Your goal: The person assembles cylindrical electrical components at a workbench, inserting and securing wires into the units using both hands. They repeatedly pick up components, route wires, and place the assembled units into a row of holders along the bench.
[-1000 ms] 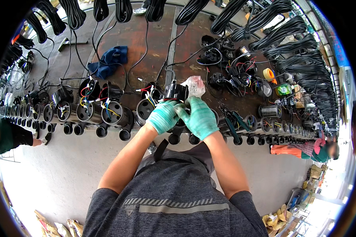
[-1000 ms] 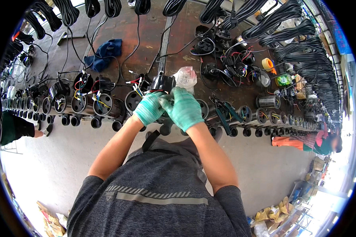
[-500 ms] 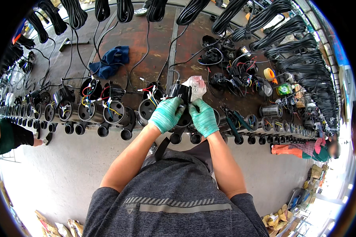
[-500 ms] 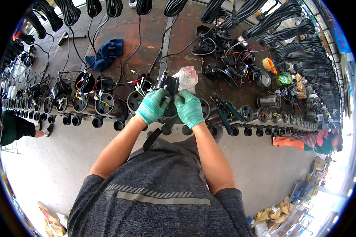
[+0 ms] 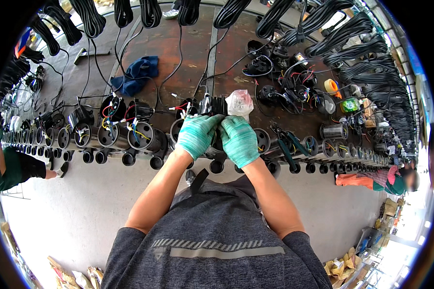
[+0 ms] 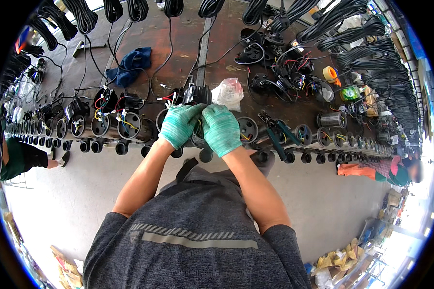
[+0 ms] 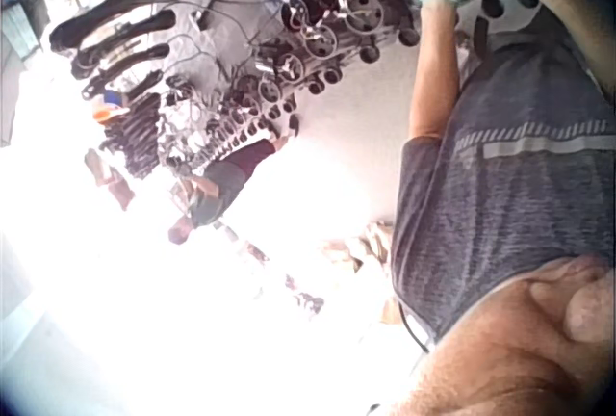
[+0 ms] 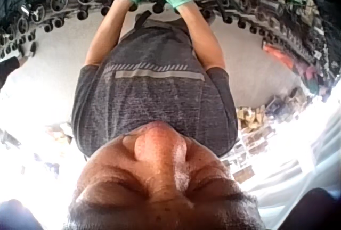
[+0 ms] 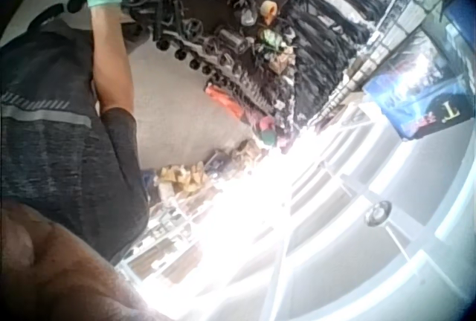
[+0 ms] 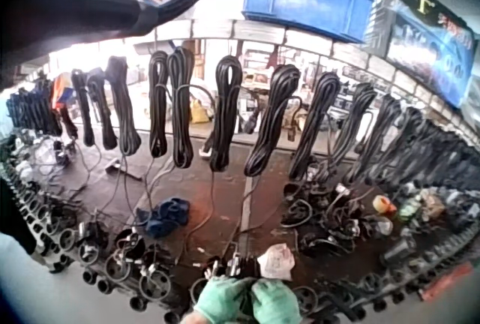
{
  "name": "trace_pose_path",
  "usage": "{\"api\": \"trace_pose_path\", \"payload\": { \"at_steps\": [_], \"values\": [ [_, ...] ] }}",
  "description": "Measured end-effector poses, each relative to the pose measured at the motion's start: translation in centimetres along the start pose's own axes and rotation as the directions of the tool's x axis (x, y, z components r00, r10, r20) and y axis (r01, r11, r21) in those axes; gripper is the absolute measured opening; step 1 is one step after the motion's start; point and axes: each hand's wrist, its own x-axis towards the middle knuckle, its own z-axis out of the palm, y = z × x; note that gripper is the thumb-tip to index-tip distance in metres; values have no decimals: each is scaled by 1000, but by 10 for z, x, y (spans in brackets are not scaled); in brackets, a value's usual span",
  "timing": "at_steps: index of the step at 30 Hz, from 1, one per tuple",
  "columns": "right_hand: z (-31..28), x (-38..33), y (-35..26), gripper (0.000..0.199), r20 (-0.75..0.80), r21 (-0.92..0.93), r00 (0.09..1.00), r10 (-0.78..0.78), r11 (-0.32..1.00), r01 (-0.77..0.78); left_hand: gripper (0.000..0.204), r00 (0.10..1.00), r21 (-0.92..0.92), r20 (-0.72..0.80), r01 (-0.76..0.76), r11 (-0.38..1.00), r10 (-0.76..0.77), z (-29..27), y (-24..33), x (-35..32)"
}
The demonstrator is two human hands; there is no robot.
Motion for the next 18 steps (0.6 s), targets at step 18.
{"api": "trace_pose_path", "payload": {
  "at_steps": [18],
  "values": [
    [-7,-42,-38,45,271,92,904,331,926,-367,24,968,-272,-7,241,932,-253,14,-3,-10]
  ]
}}
